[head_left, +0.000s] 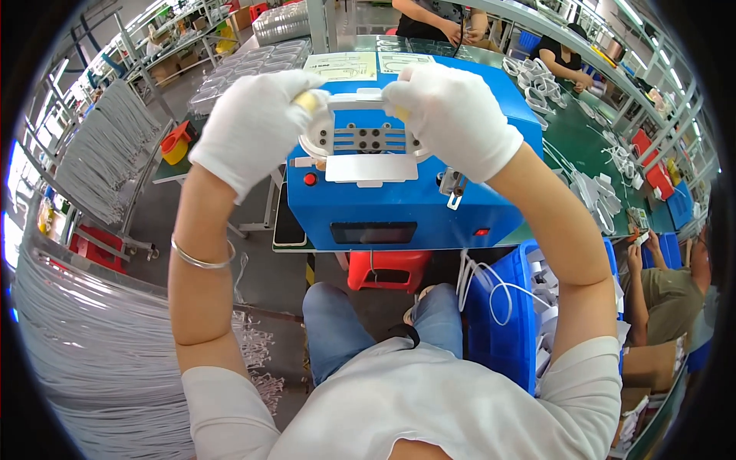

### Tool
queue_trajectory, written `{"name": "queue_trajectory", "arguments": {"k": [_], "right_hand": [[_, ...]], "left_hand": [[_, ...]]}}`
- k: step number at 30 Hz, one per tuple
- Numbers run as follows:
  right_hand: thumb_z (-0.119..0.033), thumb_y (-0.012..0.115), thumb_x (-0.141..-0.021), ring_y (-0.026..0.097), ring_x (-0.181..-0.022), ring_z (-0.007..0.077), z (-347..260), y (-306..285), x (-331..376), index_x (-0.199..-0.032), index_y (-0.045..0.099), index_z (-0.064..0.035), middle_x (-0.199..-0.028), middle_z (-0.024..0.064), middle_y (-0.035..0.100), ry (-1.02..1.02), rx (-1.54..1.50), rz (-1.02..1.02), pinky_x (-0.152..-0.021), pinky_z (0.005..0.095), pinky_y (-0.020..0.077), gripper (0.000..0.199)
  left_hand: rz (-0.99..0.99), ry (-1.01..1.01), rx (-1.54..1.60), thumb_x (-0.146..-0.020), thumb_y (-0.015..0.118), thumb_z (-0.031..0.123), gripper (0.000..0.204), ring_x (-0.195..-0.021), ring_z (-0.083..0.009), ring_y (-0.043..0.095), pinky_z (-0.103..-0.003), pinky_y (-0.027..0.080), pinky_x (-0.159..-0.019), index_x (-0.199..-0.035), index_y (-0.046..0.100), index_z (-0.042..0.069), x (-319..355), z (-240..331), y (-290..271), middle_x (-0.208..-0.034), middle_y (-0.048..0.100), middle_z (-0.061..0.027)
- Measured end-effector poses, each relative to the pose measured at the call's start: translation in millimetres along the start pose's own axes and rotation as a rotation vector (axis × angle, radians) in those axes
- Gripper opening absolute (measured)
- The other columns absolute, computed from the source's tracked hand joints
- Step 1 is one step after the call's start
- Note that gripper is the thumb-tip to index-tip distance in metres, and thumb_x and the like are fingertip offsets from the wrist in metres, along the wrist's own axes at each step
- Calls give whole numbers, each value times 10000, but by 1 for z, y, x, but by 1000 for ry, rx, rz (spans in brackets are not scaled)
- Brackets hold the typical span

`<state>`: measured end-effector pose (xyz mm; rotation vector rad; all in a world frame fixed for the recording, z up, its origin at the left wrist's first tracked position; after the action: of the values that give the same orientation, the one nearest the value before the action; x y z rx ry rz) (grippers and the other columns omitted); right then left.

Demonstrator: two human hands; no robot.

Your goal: Operating an industrial wire processing machine to bundle and prepare electrical wires.

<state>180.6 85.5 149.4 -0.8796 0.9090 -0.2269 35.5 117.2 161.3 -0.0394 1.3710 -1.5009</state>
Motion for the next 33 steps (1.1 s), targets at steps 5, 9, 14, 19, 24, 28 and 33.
{"name": "queue_trajectory", "arguments": {"k": [5, 9, 14, 19, 24, 28, 33], "right_hand": [[-134, 659, -763, 606, -825, 260, 19, 9, -9, -949, 635, -71, -892, 88, 622, 188, -220, -237, -741, 326, 514, 198], [-299, 494, -947, 573, -966, 175, 67, 56, 1, -1139, 593, -74, -1034, 90, 615, 446, -711, -372, -855, 325, 487, 312], [-385, 486, -948, 594, -886, 140, 44, 49, 1, -1136, 623, -71, -992, 79, 633, 661, -1044, -205, -796, 275, 507, 390], [-276, 617, -891, 614, -752, 121, 38, 44, -3, -1027, 683, -71, -890, 54, 658, 460, -915, -96, -689, 243, 531, 255], [-84, 668, -827, 617, -758, 136, 36, 29, -11, -998, 690, -72, -877, 57, 667, 235, -764, -26, -703, 248, 538, 173], [-29, 648, -815, 615, -787, 142, 34, 23, -13, -996, 689, -63, -878, 66, 666, 211, -747, -54, -731, 245, 532, 189], [65, 573, -785, 610, -765, 169, 24, 14, -17, -986, 676, -45, -846, 98, 656, 129, -571, -22, -713, 232, 512, 251]], "left_hand": [[114, 159, -8, -777, 651, 84, 75, -735, -248, 599, -320, 481, -666, -841, 672, 51, 0, 14, 20, -843, 606, -99], [171, 228, 27, -774, 653, 82, 75, -746, -248, 599, -322, 482, -678, -840, 675, 52, 0, 15, 25, -827, 610, -96], [197, 263, 32, -776, 659, 93, 114, -779, -251, 598, -333, 480, -708, -882, 672, 54, 4, 11, 23, -834, 618, -95], [361, 268, -135, -752, 690, 91, 311, -816, -258, 619, -339, 494, -754, -1049, 599, 64, 3, 11, 15, -868, 636, -115], [-162, -113, -25, -761, 667, 55, 345, -877, -273, 644, -331, 506, -790, -1087, 555, 56, -7, -12, 46, -956, 659, -144], [-34, 38, 9, -780, 637, 47, 308, -895, -277, 648, -327, 507, -794, -1076, 554, 53, -5, -8, 41, -991, 661, -154], [-16, 26, -2, -793, 630, 43, 288, -886, -268, 649, -323, 508, -790, -1071, 555, 55, -5, -9, 40, -982, 664, -147]]}}
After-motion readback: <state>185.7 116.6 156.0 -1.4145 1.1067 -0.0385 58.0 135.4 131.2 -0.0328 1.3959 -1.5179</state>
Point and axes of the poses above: each hand's wrist, its own x-axis away from the middle knuckle, its own y-axis out of the palm, z = x × y, the point moved 8 cm from there along -x, towards the middle knuckle
